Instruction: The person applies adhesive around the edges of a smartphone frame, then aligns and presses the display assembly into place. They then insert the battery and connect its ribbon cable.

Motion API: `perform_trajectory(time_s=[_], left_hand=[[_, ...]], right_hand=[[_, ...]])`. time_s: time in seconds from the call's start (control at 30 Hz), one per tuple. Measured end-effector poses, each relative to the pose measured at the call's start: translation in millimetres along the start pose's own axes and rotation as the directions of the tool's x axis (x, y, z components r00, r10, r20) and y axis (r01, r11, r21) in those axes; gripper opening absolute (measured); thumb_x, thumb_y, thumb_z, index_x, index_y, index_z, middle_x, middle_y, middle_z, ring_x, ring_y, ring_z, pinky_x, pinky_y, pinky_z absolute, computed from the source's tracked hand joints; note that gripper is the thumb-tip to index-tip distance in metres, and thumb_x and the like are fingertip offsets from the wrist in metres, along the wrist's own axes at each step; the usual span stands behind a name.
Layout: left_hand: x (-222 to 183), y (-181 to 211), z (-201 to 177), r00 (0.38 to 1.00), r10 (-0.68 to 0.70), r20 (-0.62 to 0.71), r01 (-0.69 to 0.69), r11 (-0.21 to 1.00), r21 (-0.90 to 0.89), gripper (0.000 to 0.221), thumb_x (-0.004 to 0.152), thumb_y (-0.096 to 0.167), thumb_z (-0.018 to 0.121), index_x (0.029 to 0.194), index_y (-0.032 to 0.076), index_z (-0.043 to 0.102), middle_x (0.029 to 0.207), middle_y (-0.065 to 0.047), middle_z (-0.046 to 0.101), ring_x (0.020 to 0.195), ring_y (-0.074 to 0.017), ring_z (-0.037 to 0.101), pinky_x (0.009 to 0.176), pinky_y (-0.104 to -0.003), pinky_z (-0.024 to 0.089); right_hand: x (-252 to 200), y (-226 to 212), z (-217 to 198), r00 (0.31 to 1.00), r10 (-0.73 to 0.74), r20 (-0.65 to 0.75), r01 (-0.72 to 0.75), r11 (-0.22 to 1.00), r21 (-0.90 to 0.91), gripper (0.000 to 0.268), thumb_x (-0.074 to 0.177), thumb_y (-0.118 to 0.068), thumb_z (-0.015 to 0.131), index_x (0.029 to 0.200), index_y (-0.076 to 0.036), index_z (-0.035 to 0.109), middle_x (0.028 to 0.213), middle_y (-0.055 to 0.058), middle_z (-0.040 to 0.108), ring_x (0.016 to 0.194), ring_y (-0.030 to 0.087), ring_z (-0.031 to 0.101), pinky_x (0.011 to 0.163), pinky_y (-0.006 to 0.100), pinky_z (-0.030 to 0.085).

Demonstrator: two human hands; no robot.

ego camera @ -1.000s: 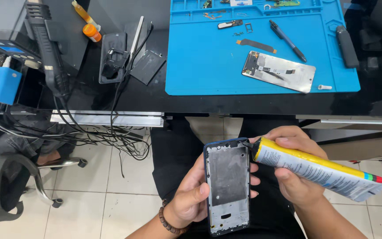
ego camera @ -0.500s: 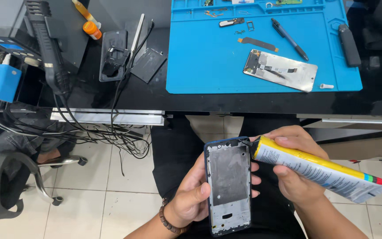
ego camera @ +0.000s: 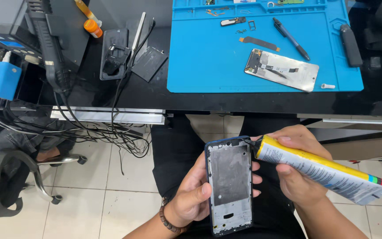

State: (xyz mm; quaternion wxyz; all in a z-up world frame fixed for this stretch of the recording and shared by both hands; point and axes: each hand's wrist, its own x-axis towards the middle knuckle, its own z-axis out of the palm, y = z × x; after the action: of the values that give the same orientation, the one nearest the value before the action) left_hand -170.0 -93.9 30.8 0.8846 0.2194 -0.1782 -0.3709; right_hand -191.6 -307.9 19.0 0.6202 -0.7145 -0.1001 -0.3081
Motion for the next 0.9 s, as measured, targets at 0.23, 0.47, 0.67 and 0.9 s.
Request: perform_trajectory(time_s=[0.23,0.47,0.67,0.9], left_hand=[[-1,-1,-1,1.000,0.003,-0.011,-0.003,1.000,0.013,0.090,0.098,0.041,0.071,0.158,-0.001,0.018,0.149,-0.044,0.037,0.133,-0.0532,0.049,0.112,-0.071,0.043],[3,4,2,0.998,0.035,-0.061,-0.030,0.996,0.084,0.075,0.101,0.027,0.065,0.155,-0.001,0.022,0.144,-0.044,0.043,0.127,-0.0543,0.054,0.108,-0.069,0.048],[13,3,-3,0.965,0.177,-0.193,-0.104,0.936,0.335,0.031,0.107,0.012,0.052,0.130,0.002,0.034,0.137,-0.038,0.053,0.107,-0.0511,0.068,0.093,-0.061,0.059],[21,12,10,0.919,0.233,-0.317,-0.037,0.853,0.521,0.026,0.104,0.014,0.052,0.123,-0.001,0.041,0.129,-0.031,0.064,0.087,-0.0414,0.076,0.077,-0.048,0.068]], right_hand=[[-5,7,1,0.998,-0.021,-0.055,0.021,1.000,-0.007,0.038,0.097,-0.043,0.068,0.120,-0.014,0.064,0.111,0.012,0.073,0.107,0.021,0.068,0.086,0.028,0.062],[-2,6,3,0.999,-0.020,-0.024,0.020,0.999,-0.029,0.034,0.098,-0.040,0.067,0.121,-0.015,0.063,0.113,0.010,0.071,0.106,0.018,0.069,0.088,0.026,0.062],[7,2,14,0.998,-0.054,0.024,0.055,0.997,-0.046,0.034,0.096,-0.034,0.068,0.121,-0.012,0.063,0.114,0.014,0.069,0.105,0.023,0.074,0.085,0.030,0.069],[2,10,10,0.996,-0.064,0.058,0.072,0.986,-0.153,0.035,0.096,-0.036,0.068,0.123,-0.014,0.063,0.119,0.012,0.069,0.106,0.018,0.069,0.086,0.025,0.061]])
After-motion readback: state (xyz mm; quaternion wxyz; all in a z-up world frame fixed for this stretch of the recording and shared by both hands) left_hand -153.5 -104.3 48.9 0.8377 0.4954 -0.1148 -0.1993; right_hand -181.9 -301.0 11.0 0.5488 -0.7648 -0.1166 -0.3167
